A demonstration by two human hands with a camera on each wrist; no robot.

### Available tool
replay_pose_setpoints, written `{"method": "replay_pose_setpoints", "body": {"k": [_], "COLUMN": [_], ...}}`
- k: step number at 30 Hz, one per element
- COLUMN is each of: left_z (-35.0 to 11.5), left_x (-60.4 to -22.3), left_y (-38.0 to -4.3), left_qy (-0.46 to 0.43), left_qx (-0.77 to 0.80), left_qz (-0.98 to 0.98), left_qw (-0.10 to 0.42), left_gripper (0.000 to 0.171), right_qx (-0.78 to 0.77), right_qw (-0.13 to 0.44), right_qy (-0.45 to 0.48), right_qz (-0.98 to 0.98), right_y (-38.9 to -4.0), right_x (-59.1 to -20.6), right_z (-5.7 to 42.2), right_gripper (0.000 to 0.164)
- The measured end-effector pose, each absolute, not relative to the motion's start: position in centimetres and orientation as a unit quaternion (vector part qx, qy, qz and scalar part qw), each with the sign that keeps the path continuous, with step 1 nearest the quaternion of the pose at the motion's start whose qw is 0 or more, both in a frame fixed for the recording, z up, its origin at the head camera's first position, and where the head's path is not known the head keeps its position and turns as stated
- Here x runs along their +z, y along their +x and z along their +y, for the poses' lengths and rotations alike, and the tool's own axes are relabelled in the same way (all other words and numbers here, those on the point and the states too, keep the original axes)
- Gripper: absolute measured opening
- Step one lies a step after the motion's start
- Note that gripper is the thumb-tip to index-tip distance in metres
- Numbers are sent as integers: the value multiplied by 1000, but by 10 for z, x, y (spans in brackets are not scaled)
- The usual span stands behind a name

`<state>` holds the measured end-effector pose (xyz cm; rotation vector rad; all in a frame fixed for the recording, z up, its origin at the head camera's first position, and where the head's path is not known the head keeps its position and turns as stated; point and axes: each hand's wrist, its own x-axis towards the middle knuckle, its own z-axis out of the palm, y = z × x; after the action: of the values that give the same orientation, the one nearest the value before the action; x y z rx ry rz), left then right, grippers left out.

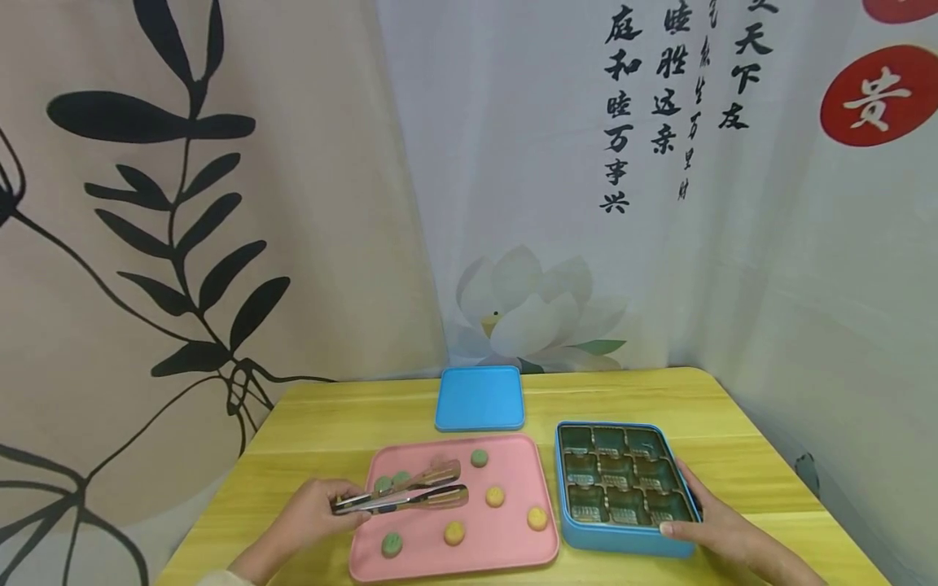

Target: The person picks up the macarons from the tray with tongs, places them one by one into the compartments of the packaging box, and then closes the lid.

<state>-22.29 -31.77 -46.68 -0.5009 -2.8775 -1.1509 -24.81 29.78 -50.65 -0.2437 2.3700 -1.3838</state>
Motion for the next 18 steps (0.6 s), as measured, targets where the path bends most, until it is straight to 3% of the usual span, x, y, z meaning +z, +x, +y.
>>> {"method": "replay_pose_setpoints", "body": {"k": [18], "left_z": [-327], "left_x": [-490], "left_y": [-206], "left_qy": [-172], "left_qx": [-399], "left_qz": [-899], "left_qw": [-45], "left_gripper": [16], "right_qx": [-497], "right_qw": [189], "right_qy": [-92], "right_qz": [842], "right_y": [-248], "right_x": [-507], "right_z": [297], "right_gripper": [107]}}
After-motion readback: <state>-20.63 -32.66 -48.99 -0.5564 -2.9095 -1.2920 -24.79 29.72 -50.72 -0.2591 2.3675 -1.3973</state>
